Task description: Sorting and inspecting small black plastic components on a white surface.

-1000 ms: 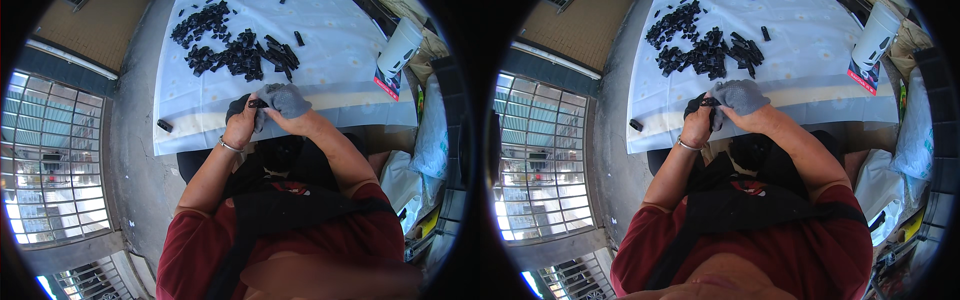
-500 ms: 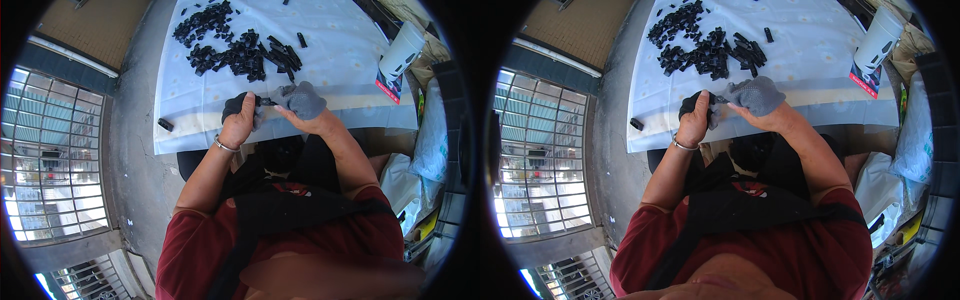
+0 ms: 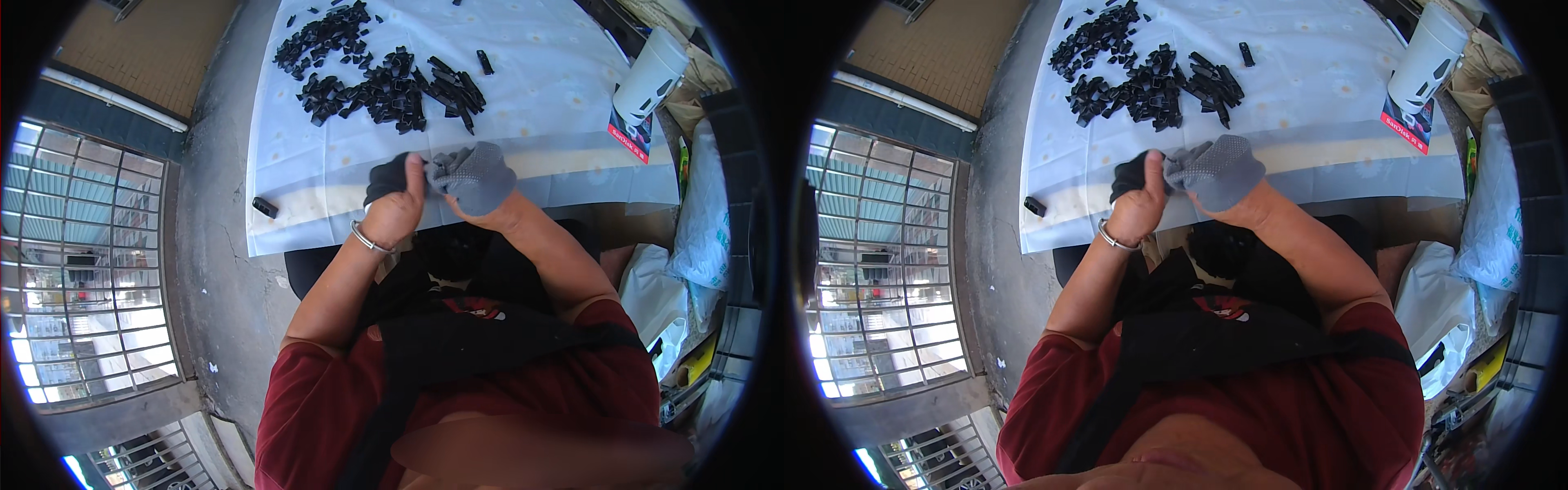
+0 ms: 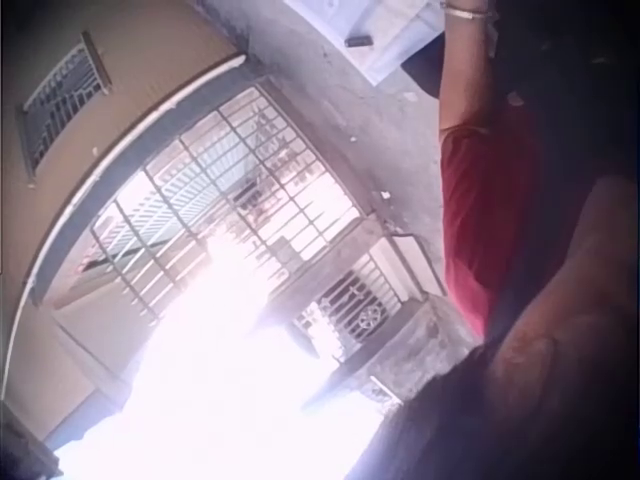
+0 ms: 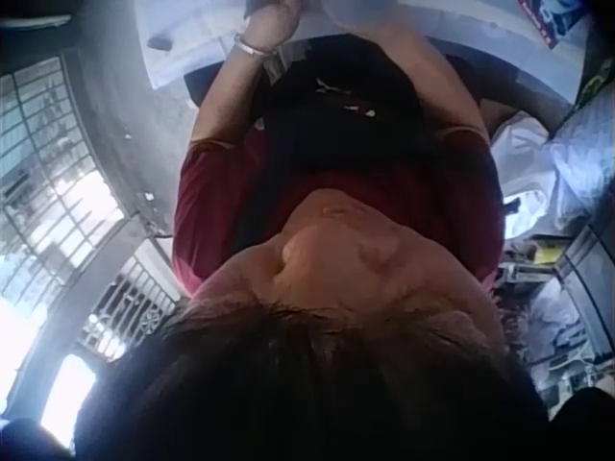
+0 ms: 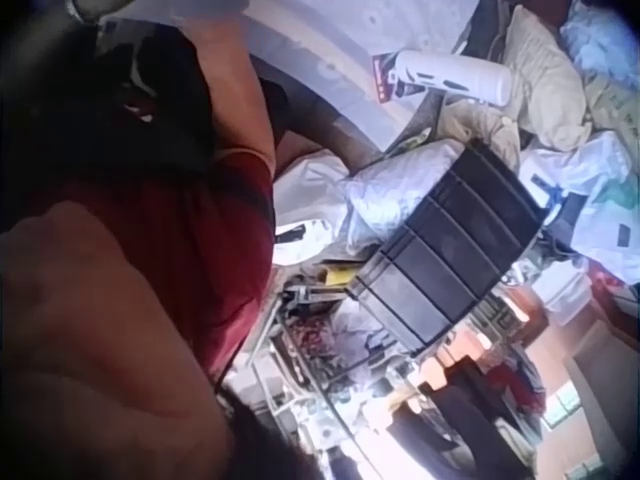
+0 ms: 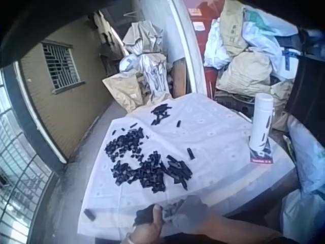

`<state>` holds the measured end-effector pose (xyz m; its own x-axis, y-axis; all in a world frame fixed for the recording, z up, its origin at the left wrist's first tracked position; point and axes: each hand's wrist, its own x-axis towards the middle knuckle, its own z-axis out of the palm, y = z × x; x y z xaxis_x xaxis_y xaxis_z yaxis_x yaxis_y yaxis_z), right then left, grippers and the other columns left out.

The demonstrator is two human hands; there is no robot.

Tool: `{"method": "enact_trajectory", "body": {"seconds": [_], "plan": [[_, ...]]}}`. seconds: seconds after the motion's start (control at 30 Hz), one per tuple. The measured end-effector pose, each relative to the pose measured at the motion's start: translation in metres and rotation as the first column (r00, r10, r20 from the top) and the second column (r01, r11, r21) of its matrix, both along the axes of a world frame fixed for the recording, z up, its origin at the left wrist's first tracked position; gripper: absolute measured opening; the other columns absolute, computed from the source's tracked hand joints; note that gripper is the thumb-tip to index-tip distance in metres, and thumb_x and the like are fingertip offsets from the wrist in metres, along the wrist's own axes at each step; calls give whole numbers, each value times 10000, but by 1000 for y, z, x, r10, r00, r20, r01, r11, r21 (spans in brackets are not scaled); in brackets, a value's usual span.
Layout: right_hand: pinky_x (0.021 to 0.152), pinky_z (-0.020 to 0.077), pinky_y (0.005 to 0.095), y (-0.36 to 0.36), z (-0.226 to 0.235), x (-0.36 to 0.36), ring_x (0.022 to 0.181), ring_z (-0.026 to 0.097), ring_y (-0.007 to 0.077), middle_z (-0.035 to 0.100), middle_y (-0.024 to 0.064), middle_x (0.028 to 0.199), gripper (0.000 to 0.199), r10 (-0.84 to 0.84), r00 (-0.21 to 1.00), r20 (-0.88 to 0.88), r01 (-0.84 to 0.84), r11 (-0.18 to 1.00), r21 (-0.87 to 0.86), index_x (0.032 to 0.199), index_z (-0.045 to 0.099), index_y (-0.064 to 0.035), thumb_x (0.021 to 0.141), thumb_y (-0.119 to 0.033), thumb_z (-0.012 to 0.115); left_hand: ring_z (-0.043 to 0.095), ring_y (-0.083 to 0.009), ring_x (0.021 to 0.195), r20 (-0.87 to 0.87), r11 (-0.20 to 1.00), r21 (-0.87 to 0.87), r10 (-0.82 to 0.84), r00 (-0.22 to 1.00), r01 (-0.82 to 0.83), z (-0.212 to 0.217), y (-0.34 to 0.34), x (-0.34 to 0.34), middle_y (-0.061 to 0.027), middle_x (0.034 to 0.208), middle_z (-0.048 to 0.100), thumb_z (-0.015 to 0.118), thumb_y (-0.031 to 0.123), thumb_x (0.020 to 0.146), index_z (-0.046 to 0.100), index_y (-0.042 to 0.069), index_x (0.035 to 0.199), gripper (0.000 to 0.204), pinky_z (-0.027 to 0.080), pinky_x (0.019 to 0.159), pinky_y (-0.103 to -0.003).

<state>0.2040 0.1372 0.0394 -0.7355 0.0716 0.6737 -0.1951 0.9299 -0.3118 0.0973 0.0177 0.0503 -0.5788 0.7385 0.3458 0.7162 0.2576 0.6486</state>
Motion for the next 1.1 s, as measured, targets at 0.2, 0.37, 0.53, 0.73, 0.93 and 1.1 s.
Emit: {"method": "enact_trajectory", "body": {"seconds": [0.2,0.37,0.53,0.73,0.93,1.1], "plan": [[638,443,385,-2,15,4,732,572,287,614,88,810,144,51,987,152,-22,983,-181,866,604,-103,758,-189,562,552,-371,652,42,983,-140,-114,993,119,15,-10,-4,-185,679,574,367,267,910,549,25,713,362,427,587,-420],[732,449,392,52,13,-2,825,566,290,612,100,877,191,-347,904,250,340,938,72,885,647,-122,726,-90,545,586,-318,728,-364,992,-87,51,930,-88,-9,3,-49,-144,824,608,476,266,847,595,66,908,241,467,660,-375],[740,453,392,68,1,-20,810,564,292,601,98,870,230,-345,912,222,298,929,221,874,659,-144,695,-51,549,585,-279,812,-463,964,-249,-30,886,-97,-18,41,-71,-122,912,605,519,203,791,593,90,951,209,470,706,-355],[719,461,378,59,3,-19,810,566,283,578,95,979,239,-333,916,225,269,924,272,853,658,-144,656,-41,571,582,-281,844,-437,969,-239,-46,898,-67,-32,35,-71,-125,946,601,533,173,761,588,91,997,256,466,737,-357],[731,461,372,65,-5,-21,840,565,272,571,92,1036,216,-343,917,202,275,913,301,835,655,-127,644,-52,585,597,-292,767,-375,986,-156,-2,927,-62,-23,22,-74,-131,876,614,541,163,741,601,71,943,231,473,695,-371],[711,460,366,67,-8,-23,843,563,266,589,95,945,168,-330,941,77,293,906,305,850,640,-135,695,-107,582,593,-285,743,-184,985,-63,146,972,-160,-17,29,-72,-124,860,613,550,148,732,608,72,881,178,473,672,-357]]}}
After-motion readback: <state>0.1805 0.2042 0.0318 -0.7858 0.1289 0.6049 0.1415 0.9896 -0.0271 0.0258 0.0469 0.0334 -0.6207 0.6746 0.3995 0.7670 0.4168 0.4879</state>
